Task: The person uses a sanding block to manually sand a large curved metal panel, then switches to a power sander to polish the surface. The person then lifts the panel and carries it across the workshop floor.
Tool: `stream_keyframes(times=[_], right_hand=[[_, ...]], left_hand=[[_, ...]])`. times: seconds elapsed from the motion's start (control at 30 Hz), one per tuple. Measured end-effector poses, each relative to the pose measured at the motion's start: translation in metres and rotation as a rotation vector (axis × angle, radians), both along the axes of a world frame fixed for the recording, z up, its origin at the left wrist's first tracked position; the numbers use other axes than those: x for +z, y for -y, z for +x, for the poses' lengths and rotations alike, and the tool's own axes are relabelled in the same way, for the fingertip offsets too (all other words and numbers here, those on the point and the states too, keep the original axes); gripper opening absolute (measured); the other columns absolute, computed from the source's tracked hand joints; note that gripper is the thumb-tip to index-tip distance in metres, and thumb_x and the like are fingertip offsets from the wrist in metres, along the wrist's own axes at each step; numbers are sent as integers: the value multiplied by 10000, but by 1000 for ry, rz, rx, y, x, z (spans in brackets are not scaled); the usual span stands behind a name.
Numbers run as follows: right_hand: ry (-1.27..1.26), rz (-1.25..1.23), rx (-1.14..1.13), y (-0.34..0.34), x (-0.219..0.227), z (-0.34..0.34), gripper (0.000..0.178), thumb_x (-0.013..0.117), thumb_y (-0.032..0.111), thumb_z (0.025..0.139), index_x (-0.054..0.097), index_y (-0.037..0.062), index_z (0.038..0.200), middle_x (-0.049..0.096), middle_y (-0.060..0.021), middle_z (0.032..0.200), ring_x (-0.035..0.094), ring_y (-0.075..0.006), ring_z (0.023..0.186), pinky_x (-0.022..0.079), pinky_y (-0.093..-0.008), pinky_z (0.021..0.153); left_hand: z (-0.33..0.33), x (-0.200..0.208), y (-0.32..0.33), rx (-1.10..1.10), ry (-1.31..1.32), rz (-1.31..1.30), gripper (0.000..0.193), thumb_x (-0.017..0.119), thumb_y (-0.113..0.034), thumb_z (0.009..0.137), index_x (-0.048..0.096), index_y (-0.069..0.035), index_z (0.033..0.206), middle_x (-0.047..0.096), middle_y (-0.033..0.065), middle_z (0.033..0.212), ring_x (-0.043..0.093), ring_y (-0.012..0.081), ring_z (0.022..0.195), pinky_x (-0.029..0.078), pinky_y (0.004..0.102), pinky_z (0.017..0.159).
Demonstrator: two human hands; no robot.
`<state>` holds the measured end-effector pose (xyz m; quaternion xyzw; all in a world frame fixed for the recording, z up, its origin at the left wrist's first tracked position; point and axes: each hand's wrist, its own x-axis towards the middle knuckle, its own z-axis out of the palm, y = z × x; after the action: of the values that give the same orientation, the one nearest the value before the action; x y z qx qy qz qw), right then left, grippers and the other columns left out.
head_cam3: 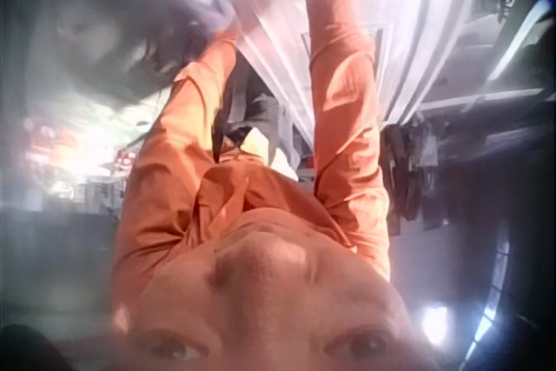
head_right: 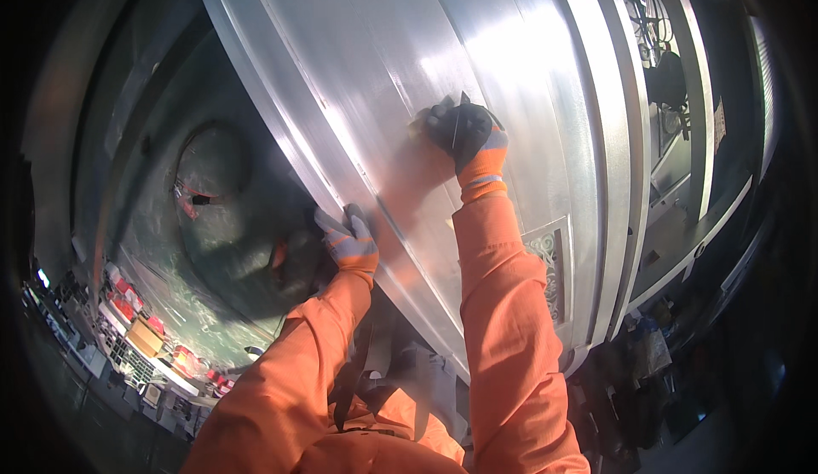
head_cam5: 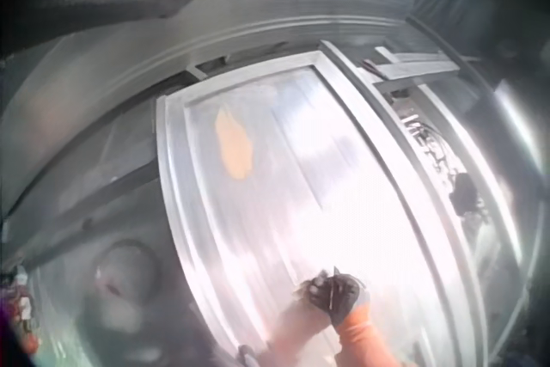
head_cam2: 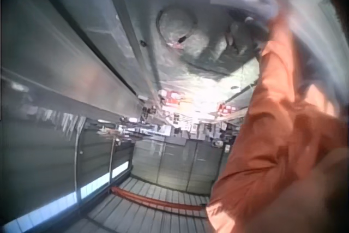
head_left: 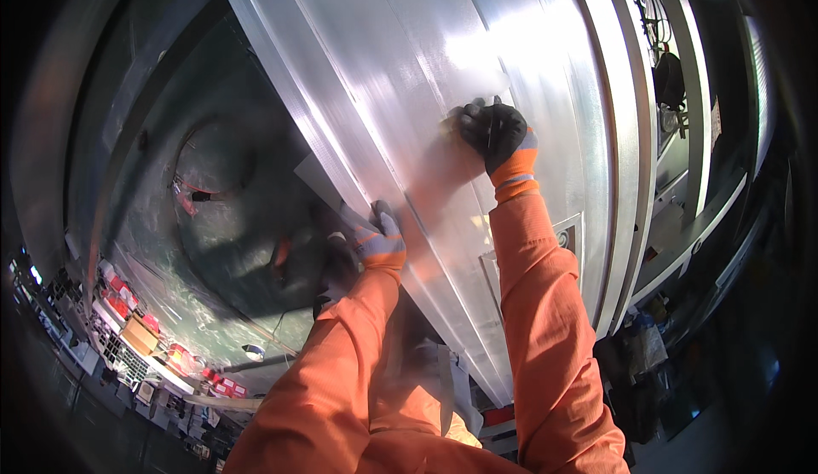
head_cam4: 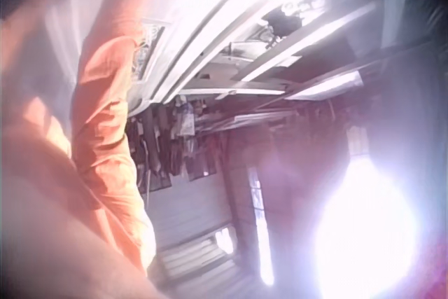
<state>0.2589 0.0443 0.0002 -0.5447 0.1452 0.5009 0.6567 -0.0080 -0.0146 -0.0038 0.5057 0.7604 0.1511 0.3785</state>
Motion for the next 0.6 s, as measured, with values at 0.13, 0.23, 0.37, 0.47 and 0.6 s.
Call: stream_keyframes(times=[0.13,0.23,0.37,0.47,0.6], right_hand=[[-1,-35,-115,8,-11,0,192,541,128,966,637,-34,928,683,-174,892,706,-323,801,635,-424,745],[48,-30,-151,5,-6,-3,179,538,105,948,632,-46,926,669,-165,861,702,-318,787,633,-410,739],[242,-145,46,-4,12,-8,202,528,123,968,630,-50,938,663,-162,881,706,-318,837,626,-419,759],[324,-132,131,14,-4,-1,224,502,135,998,618,-57,994,685,-186,961,711,-322,890,626,-428,791],[66,-127,98,-32,26,-11,238,471,126,1026,589,-63,1110,701,-248,1117,719,-371,1003,622,-449,852]], left_hand=[[-9,-1,-49,128,295,27,651,522,-181,1019,241,49,1559,474,276,1478,552,375,1317,470,398,1080],[4,-46,-185,-8,245,339,636,552,-256,1040,301,-4,1567,473,247,1520,551,339,1341,450,367,1103],[45,-31,-400,23,-185,147,1000,590,-680,927,318,58,1545,461,308,1523,536,439,1351,459,487,1100],[70,7,-408,-30,-397,-3,1006,512,-699,947,278,56,1569,478,302,1509,519,440,1370,442,487,1125],[66,-9,-405,-81,-461,2,988,452,-690,968,256,67,1572,481,318,1494,523,457,1361,443,508,1124]])
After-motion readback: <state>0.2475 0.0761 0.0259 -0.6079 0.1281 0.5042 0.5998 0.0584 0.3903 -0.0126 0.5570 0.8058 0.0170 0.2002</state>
